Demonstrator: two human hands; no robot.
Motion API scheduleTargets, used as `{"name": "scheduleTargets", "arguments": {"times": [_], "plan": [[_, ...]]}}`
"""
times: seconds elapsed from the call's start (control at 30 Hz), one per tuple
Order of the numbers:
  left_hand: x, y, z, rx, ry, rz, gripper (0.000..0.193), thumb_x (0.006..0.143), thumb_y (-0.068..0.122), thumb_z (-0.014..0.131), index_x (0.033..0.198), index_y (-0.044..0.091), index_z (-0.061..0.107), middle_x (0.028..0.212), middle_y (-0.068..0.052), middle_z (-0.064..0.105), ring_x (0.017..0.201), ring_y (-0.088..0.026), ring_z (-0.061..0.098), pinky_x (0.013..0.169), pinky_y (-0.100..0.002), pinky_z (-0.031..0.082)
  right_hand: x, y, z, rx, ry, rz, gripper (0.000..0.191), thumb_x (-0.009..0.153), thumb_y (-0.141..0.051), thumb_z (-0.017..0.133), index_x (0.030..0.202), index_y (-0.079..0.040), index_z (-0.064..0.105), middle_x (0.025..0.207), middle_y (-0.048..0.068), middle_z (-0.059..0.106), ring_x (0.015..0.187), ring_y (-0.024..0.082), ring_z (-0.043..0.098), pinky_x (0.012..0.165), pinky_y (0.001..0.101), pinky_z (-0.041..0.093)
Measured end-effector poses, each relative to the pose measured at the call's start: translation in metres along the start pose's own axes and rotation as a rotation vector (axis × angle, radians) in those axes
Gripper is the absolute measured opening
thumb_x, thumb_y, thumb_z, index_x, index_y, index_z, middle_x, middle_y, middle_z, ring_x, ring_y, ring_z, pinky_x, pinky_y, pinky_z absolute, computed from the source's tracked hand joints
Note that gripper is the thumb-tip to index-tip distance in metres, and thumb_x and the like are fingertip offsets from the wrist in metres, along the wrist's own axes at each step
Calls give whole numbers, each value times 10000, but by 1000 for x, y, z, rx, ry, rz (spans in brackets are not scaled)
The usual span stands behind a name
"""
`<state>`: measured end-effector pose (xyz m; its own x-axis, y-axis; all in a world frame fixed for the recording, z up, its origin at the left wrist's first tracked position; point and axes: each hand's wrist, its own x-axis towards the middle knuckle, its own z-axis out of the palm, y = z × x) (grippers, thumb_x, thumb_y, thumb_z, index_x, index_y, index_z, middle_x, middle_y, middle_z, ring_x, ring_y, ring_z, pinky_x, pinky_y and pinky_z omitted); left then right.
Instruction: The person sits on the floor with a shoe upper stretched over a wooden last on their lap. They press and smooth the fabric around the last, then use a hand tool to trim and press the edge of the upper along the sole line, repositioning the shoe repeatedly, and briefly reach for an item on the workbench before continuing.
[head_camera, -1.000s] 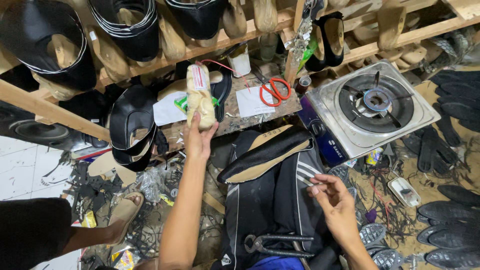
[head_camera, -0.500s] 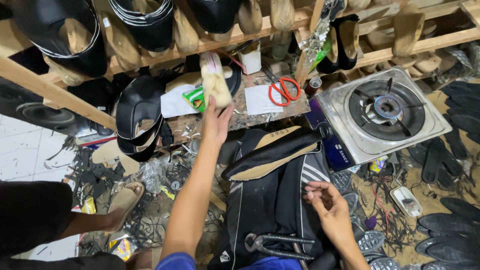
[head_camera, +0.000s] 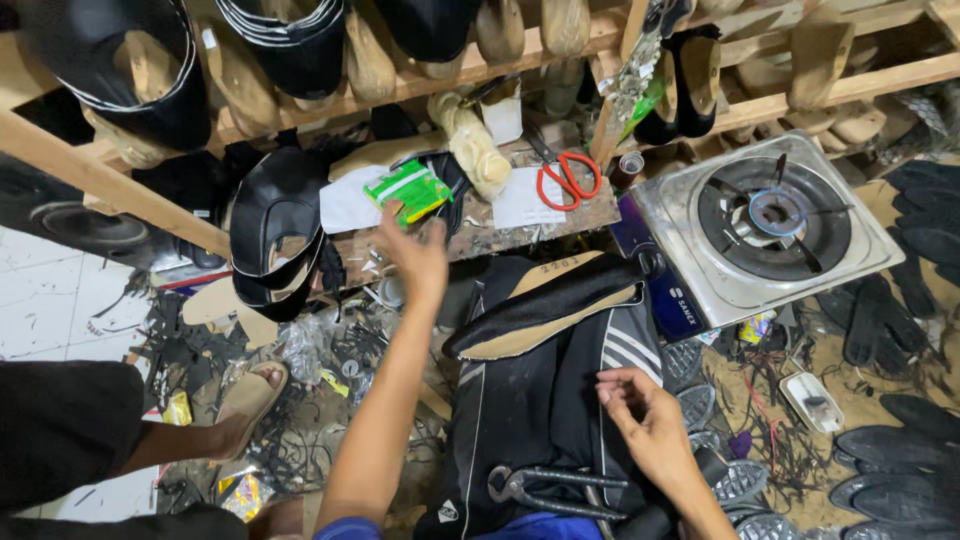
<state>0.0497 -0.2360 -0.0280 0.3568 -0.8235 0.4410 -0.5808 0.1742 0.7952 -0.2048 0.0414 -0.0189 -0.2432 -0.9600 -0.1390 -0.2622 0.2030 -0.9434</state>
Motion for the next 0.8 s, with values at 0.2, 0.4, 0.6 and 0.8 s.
{"name": "scheduleTargets", "arguments": {"times": [0.2,0.4,0.6,0.8], "plan": [[52,-29,2,-267,77,-432,900,941,226,846,1557,105,202,1253,-261,584,1069,-345,638,938,-461,518,-1,-13,2,-87,9,-4,221,880,-127,716,1083,-38,720,784,12,693,715,91,635,679,246,529],[56,-25,9,-717,1,-529,652,929,38,720,1469,21,356,1139,-194,674,898,-226,712,670,-320,648,0,-12,2,-96,10,-57,214,891,-133,715,1083,-38,721,788,25,698,716,86,628,673,241,520],[43,-21,-11,-992,-121,-526,482,949,63,666,1384,20,462,1170,-115,691,1015,-224,710,796,-390,620,2,-10,3,-137,28,2,225,869,-134,725,1081,-62,740,788,8,702,660,85,585,575,249,451],[47,-16,18,-1193,-327,-631,292,997,119,670,1247,-12,596,1163,-114,677,1070,-263,660,952,-451,574,3,-11,5,-131,7,-43,218,875,-134,723,1077,-53,736,782,8,690,658,80,579,597,238,468]]}}
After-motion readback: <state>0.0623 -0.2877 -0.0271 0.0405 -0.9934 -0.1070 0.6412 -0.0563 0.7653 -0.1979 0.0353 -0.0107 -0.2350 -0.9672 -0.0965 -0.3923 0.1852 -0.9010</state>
